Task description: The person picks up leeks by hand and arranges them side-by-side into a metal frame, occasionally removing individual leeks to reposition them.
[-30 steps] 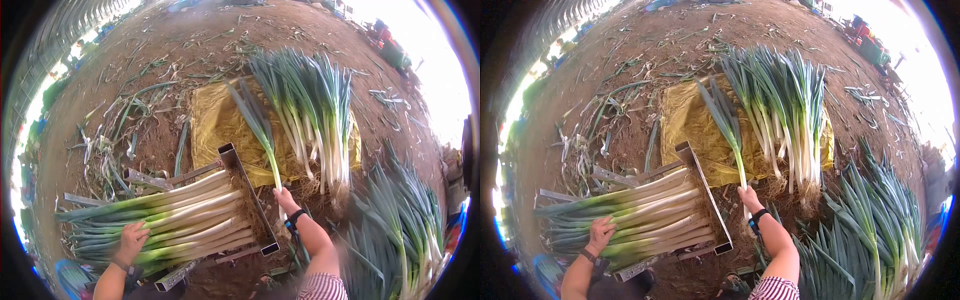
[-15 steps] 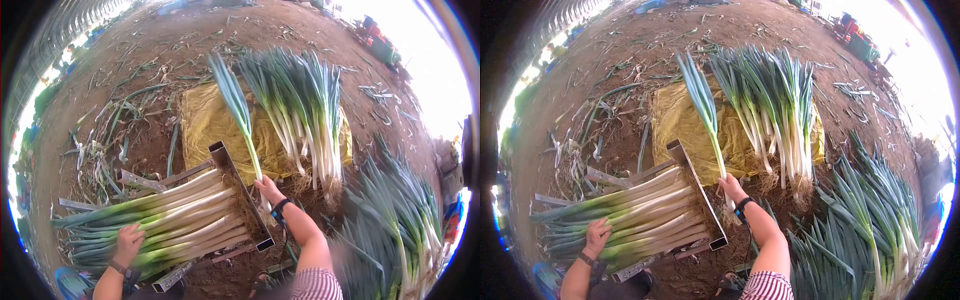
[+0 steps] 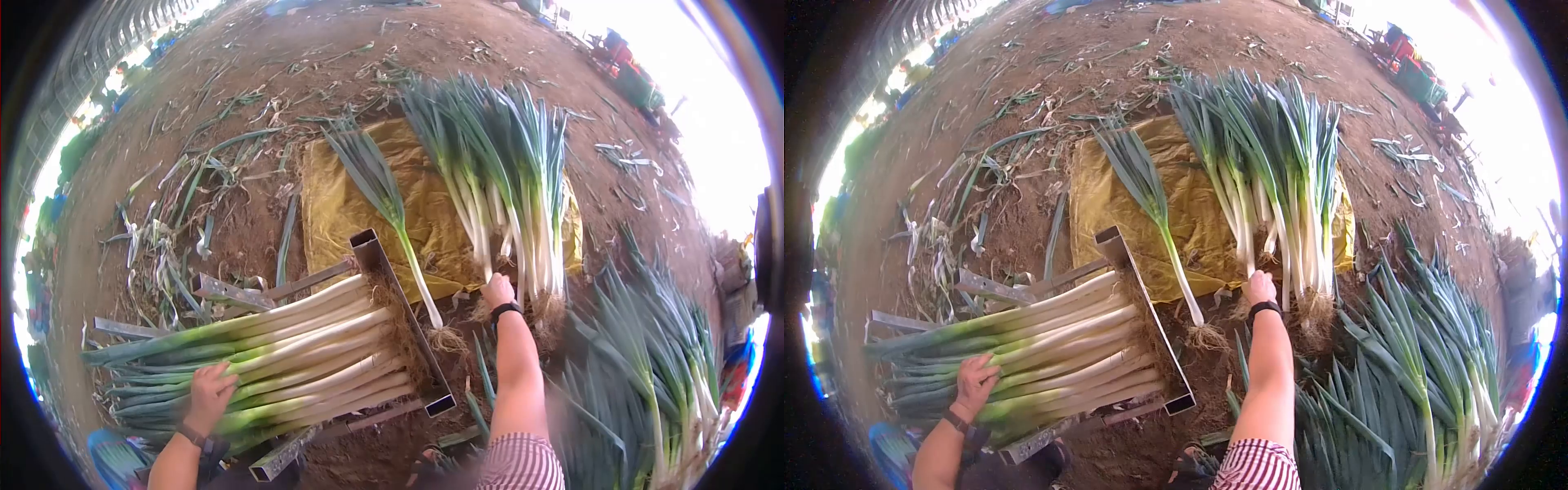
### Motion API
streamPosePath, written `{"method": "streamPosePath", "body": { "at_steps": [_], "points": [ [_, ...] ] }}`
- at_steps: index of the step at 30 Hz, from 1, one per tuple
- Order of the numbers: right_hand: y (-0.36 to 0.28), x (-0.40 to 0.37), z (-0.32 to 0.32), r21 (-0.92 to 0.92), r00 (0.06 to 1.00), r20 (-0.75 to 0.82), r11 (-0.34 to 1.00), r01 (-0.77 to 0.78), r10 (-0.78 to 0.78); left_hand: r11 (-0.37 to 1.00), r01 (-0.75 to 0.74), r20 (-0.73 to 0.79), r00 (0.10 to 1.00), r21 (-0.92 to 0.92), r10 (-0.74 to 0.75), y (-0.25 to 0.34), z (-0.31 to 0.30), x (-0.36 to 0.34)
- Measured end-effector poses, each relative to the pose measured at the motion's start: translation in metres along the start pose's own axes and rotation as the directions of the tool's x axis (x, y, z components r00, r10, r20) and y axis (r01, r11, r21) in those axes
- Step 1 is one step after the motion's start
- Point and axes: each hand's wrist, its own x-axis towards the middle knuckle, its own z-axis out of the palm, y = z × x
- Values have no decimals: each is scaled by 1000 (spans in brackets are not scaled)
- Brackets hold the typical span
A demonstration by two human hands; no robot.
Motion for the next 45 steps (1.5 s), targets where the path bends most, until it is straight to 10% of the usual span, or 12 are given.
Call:
{"method": "streamPosePath", "body": {
  "at_steps": [2,4,6,13,20,22,28,36,38,40,42,45],
  "points": [
    [-3,3,-46,247,887,458,967,-62,-60,1000,-13,0,1000,-7,13,-4,1,0],
    [8,-27,-70,756,779,469,646,-110,-416,1000,-16,-1,1000,-3,16,-5,1,-1],
    [-1,-69,-105,817,537,541,253,-518,-648,1000,-27,-18,999,3,27,-6,1,-2],
    [-76,-98,-85,839,808,468,467,-278,-360,999,-33,-31,999,6,33,-10,5,-6],
    [-142,-191,-252,910,628,225,-69,-408,-745,995,-72,-55,996,63,76,-14,10,-5],
    [-175,-248,-291,944,688,258,26,-328,-679,998,-50,-47,998,38,52,-12,6,-6],
    [-208,-329,-264,976,358,215,207,-61,-909,1000,-18,-43,999,-4,18,-15,11,-5],
    [-203,-370,-206,459,59,372,238,856,-926,983,6,15,1000,-186,-3,-15,1,1],
    [-209,-364,-221,286,14,472,168,944,-881,797,-139,-155,986,-587,57,-9,1,5],
    [-215,-362,-237,232,-4,584,163,959,-812,79,23,15,995,-997,-99,10,-2,0],
    [-222,-364,-255,142,5,626,121,982,-780,-411,27,62,995,-911,-72,5,10,-2],
    [-208,-357,-267,172,16,631,159,972,-776,-722,-144,-89,989,-677,-115,-13,5,-10]
  ]
}}
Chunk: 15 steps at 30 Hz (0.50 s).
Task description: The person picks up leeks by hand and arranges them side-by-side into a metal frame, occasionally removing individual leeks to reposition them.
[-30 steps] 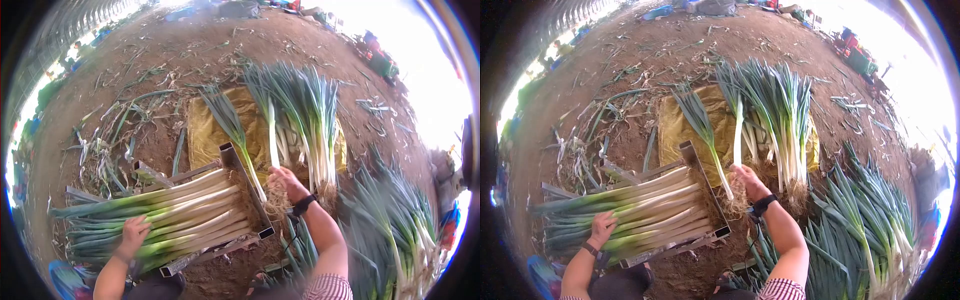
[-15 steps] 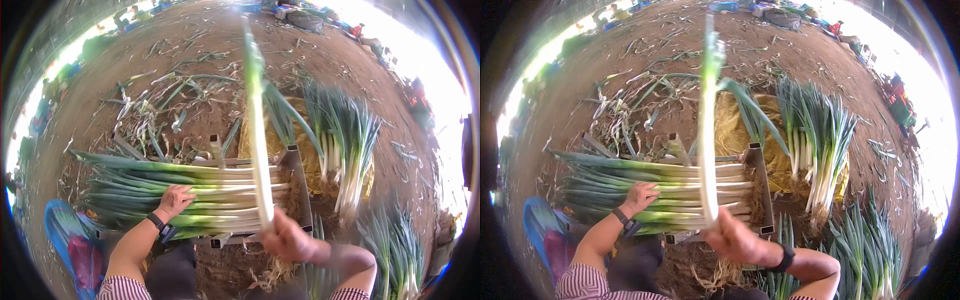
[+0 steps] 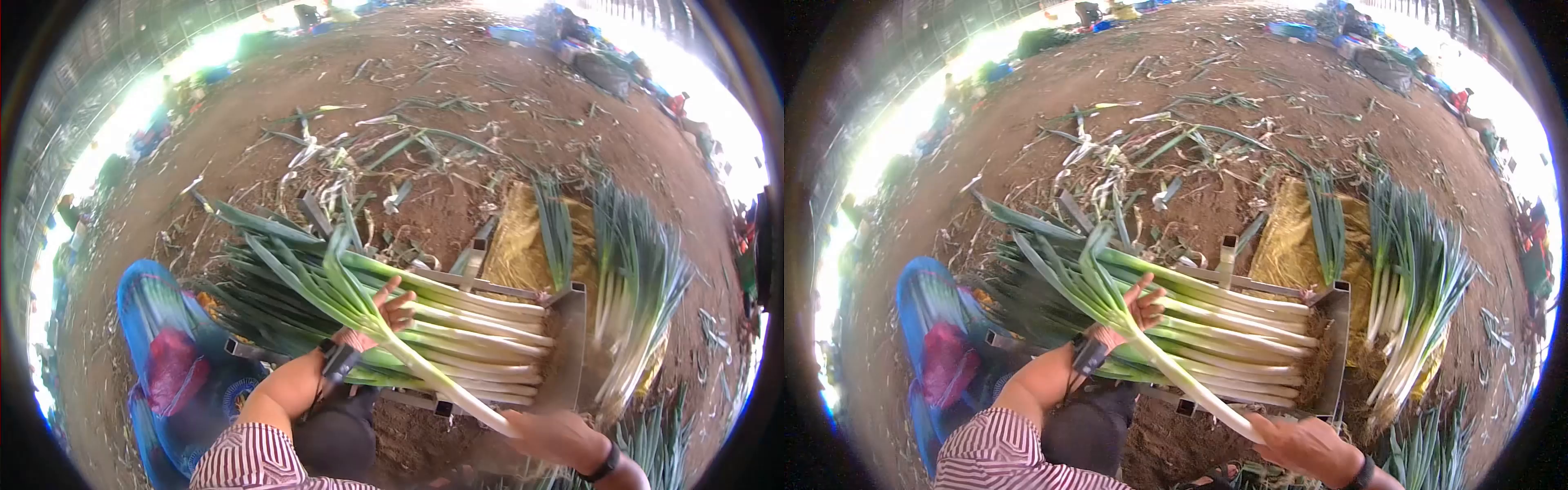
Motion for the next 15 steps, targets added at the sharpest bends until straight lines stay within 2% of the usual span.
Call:
{"method": "streamPosePath", "body": {
  "at_steps": [1,2,3,4,5,7,8,9,11,13,15],
  "points": [
    [-1,-10,-1,12,1000,-20,1000,-24,24,981,-36,52,998,-189,46,6,-3,-1],
    [-3,-20,-1,28,998,-41,998,-51,52,922,-115,-51,993,-371,104,11,-23,1],
    [-3,-31,0,47,995,-60,995,-83,85,909,-172,-41,985,-379,169,20,-25,0],
    [-1,-42,2,34,990,-136,999,-41,45,892,-223,-33,973,-394,229,33,-26,-1],
    [1,-47,2,27,993,-106,998,-49,52,870,-259,-26,962,-419,273,43,-28,1],
    [3,-61,-3,20,993,-45,994,-110,110,941,-286,225,919,-179,322,71,5,4],
    [8,-63,4,-27,972,-234,999,-26,19,932,-239,138,949,-272,284,86,27,-2],
    [12,-64,4,-38,964,-266,999,-27,16,911,-202,50,971,-358,235,102,53,-10],
    [19,-45,-9,-117,977,-205,989,-91,65,911,-273,15,957,-310,291,135,104,-18],
    [31,-15,-25,-306,901,-410,952,10,-141,922,-361,207,900,-139,384,183,110,-20],
    [48,23,-43,-383,882,-442,924,-22,-162,820,-553,399,792,148,462,223,112,-18]
  ]
}}
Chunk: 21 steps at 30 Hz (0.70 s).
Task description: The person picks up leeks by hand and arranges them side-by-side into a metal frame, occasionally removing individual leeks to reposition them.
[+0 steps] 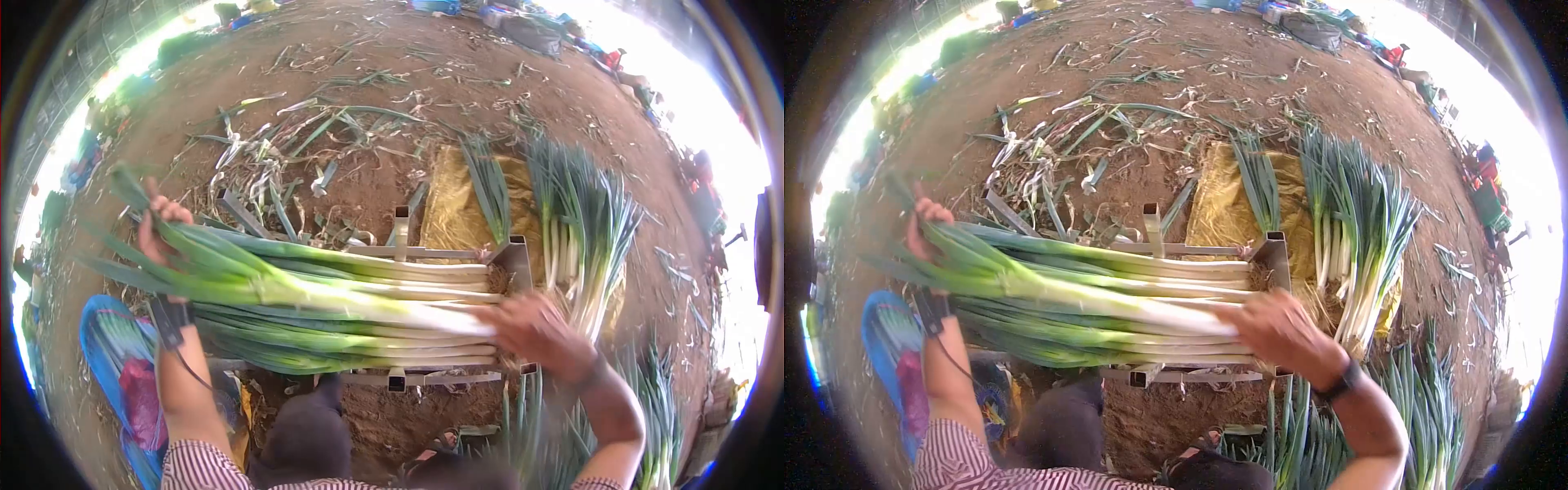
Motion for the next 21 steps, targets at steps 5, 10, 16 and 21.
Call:
{"method": "streamPosePath", "body": {
  "at_steps": [5,10,16,21],
  "points": [
    [65,68,102,-18,973,-214,996,-90,84,957,141,-469,883,254,-6,6,-65,-19],
    [82,76,182,76,946,-1,943,-323,324,814,561,-517,747,153,-418,-4,-138,-52],
    [99,66,215,103,864,67,858,-503,499,693,685,-708,602,223,-368,10,-180,-73],
    [137,49,269,89,821,14,817,-569,571,575,764,-955,268,293,129,72,-241,-127]
  ]
}}
